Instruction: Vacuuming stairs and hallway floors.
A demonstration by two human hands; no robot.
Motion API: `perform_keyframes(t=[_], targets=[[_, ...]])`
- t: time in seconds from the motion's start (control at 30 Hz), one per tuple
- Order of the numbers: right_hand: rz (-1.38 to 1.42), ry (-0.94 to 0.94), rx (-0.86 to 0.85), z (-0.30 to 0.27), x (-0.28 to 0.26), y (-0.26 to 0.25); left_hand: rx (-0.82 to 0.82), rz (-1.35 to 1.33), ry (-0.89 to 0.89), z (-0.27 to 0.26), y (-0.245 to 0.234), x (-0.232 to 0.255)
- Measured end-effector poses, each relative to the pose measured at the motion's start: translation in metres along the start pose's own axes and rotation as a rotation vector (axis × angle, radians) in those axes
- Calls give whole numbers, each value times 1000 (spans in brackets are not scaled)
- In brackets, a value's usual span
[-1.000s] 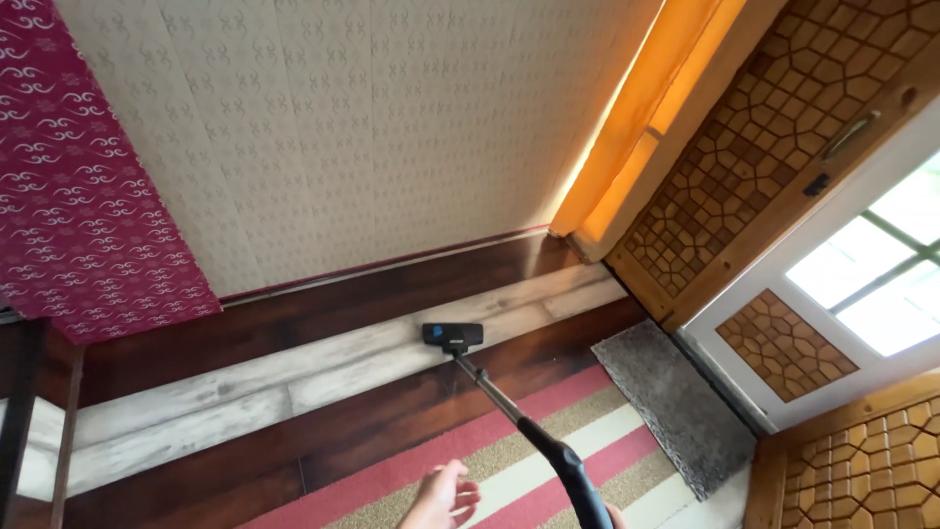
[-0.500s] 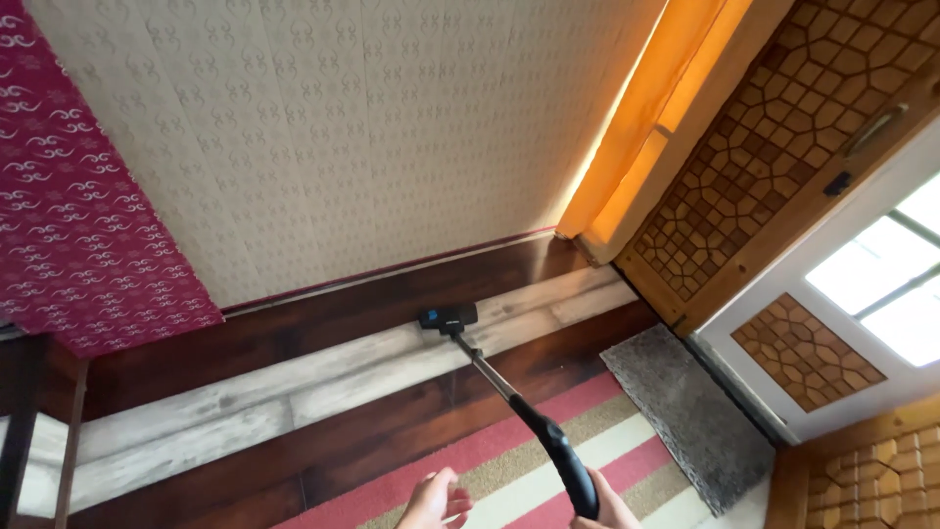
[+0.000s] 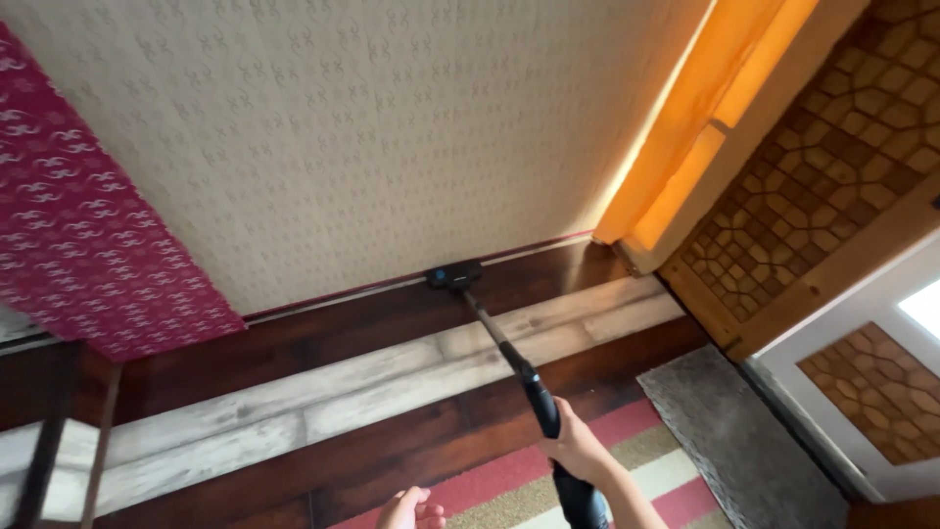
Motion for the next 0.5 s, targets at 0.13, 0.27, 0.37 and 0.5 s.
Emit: perform_keyframes(t=[0.13,0.27,0.37,0.5], targets=[[15,39,13,9,-6,-9,2,-5,-4,-8,-5,-4],[79,51,42,-9,12,-4,-6,31,44,-17,-6,-10],[174,93,120,-35,41,5,-42,20,42,-35,-11,-7],[295,40,152,-83,63,25,-48,-2,30,-60,-30,0]])
Point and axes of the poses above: each hand's wrist, its own z-axis towards the middle knuckle, its own y-axis out of the palm, x = y × z, the point moved 7 cm from there along z, towards the middle knuckle, and after that the axes turned 11 degrees about z, right-handed, at the moved point
